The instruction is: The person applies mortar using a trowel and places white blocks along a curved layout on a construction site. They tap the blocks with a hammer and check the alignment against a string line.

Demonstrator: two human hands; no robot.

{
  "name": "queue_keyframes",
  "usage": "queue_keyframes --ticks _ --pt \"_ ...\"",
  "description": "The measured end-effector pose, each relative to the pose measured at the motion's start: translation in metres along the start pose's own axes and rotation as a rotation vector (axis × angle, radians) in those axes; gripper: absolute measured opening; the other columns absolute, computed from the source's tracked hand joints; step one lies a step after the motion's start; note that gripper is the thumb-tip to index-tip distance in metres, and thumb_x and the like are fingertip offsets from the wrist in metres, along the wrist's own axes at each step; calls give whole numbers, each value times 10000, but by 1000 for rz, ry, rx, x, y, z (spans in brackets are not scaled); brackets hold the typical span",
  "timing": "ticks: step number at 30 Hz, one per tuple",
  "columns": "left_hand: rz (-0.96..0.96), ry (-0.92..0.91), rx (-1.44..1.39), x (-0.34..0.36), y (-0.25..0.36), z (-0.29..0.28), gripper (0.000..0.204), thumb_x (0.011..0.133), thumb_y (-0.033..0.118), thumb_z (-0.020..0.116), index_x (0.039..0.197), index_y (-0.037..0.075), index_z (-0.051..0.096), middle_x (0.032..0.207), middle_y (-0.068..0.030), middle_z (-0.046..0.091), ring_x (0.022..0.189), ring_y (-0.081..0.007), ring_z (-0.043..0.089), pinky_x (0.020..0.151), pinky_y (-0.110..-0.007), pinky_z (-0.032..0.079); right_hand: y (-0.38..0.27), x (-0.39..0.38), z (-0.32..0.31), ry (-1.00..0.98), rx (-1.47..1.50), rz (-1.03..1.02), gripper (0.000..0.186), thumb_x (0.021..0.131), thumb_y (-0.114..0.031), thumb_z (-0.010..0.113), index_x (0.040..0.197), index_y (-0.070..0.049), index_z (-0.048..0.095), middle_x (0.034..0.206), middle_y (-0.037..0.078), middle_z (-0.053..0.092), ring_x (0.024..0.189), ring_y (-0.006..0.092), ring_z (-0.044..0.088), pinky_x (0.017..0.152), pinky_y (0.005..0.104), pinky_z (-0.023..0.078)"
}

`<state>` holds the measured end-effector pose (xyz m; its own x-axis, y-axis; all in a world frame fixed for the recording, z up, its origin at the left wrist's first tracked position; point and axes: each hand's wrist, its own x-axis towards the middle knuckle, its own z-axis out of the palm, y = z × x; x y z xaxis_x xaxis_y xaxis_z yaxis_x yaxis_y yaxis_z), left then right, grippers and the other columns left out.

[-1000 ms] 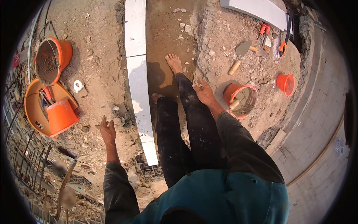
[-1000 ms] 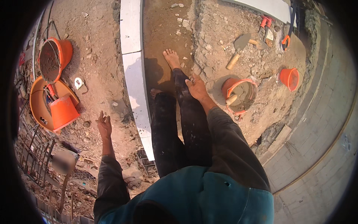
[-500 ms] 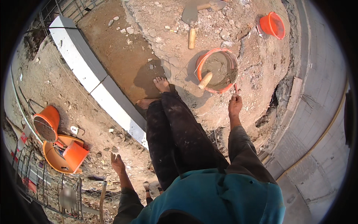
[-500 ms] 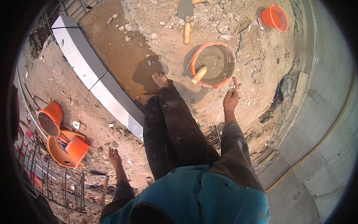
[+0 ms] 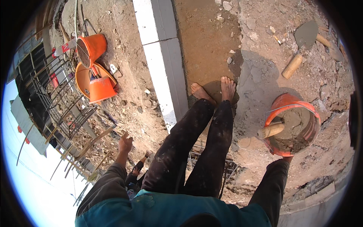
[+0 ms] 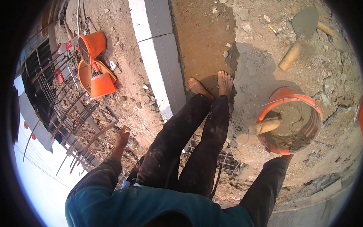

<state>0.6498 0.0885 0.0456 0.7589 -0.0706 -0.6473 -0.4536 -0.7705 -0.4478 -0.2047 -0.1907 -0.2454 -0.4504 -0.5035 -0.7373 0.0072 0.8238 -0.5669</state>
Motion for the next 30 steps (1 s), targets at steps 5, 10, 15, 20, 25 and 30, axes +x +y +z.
queue_keyframes --ticks 5,10,15,20,25,30 --pt "62 13 -42 5 23 10 581 825 298 590 1335 21 559 1223 -268 618 1096 -402 614 944 -446 483 2 -15 -49 19 103 73 507 865 -370 723 1185 -19 547 1193 146 613 1022 291 646 839 473 570" --pt "162 81 -124 -1 40 2 559 849 287 604 1346 36 552 1149 -250 642 1029 -371 628 905 -442 500 24 -150 -60 220 35 149 318 870 -159 612 1133 11 555 899 113 565 716 220 566 617 372 512" --pt "252 93 -283 20 48 20 535 849 223 649 1341 44 541 1192 -245 621 1061 -382 617 920 -431 504 -22 -325 -61 204 -570 601 118 787 -46 621 823 49 561 624 106 581 480 219 587 436 328 475" --pt "267 78 -520 24 40 53 530 875 241 645 1349 37 525 1201 -270 606 1100 -420 592 956 -448 486 -91 -441 0 -255 -864 520 284 806 -3 640 1051 30 501 708 110 602 507 198 627 432 328 512" --pt "315 9 -754 32 46 92 530 897 195 625 1385 29 504 1236 -244 608 1041 -337 659 905 -400 525 -153 -452 136 -417 -1069 193 299 880 -70 638 1111 -24 454 718 58 549 486 142 556 422 300 490" --pt "316 23 -1111 11 12 154 516 901 192 603 1374 9 507 1239 -250 605 1032 -334 662 890 -399 531 -145 -417 245 -561 -669 108 280 973 -157 546 1238 -97 480 711 38 546 503 122 551 419 269 471"
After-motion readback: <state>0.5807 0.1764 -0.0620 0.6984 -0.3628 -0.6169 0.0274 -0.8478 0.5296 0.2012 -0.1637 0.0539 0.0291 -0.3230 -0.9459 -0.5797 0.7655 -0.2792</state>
